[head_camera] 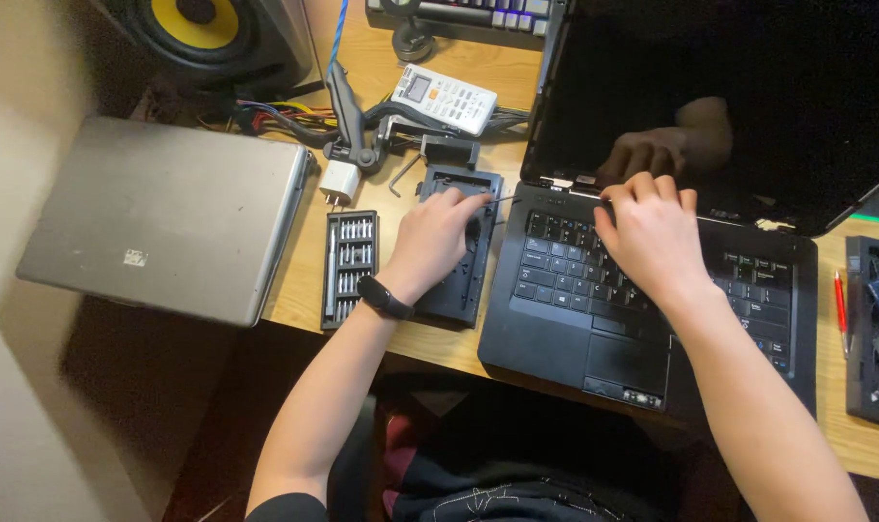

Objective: Disassembling a laptop to inspect and remove internal components including RAM and screen bezel.

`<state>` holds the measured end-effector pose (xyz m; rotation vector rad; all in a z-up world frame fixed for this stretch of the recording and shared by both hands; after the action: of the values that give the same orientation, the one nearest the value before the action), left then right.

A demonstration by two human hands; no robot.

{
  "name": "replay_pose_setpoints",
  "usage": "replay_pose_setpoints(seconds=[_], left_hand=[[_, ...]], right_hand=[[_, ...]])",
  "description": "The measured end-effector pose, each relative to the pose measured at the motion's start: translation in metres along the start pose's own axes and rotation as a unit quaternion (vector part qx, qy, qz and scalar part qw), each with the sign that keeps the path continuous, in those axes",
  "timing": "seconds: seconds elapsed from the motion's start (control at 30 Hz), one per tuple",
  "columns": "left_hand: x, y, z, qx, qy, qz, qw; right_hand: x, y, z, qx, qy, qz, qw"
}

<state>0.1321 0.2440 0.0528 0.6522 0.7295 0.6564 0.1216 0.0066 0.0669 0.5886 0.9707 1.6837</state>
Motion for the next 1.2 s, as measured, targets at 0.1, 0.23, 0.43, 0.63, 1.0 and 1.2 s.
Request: replay_pose_setpoints(seconds=[0.1,0.23,0.43,0.63,1.0,1.2], left_hand=[[0.0,0.002,0.0,-0.003,0.001,0.012,1.0],[0.006,-0.001,0.0,-0.007,0.011,0.037,0.999],[0.004,-0.004,0.003,0.003,0.003,0.045,0.999],[0.007,-0.007,0.006,-0.004,0.005,0.045,0.999],[0.002,-0.004,0.015,-0.028,-0.048,0.094,0.994],[0.008,-0.008,0.019,-0.03,-0.059,0.07,0.995]], right_hand=[[-0.005,-0.003,-0.005,-0.015,-0.014,-0.002,1.0],[0.007,-0.001,-0.003,-0.014,0.008,0.038,0.999],[0.011,0.005,-0.003,-0.053,0.002,0.0,0.999],[0.006,-0.003,-0.006,-0.053,-0.02,-0.005,0.998],[-0.001,-0.011,-0.009,-0.052,-0.049,0.07,0.995],[-0.01,-0.008,-0.014,-0.065,-0.071,0.14,0.985]])
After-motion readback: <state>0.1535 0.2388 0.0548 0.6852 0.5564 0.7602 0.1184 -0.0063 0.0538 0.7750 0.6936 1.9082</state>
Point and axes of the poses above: each hand's wrist, its own z-axis towards the middle knuckle, its own y-axis out of the back of the hand, x = y × z, the point moved 8 cm from there along z, towards the middle knuckle, and after that the axes turned 10 degrees about -x, right-handed, at the moved point
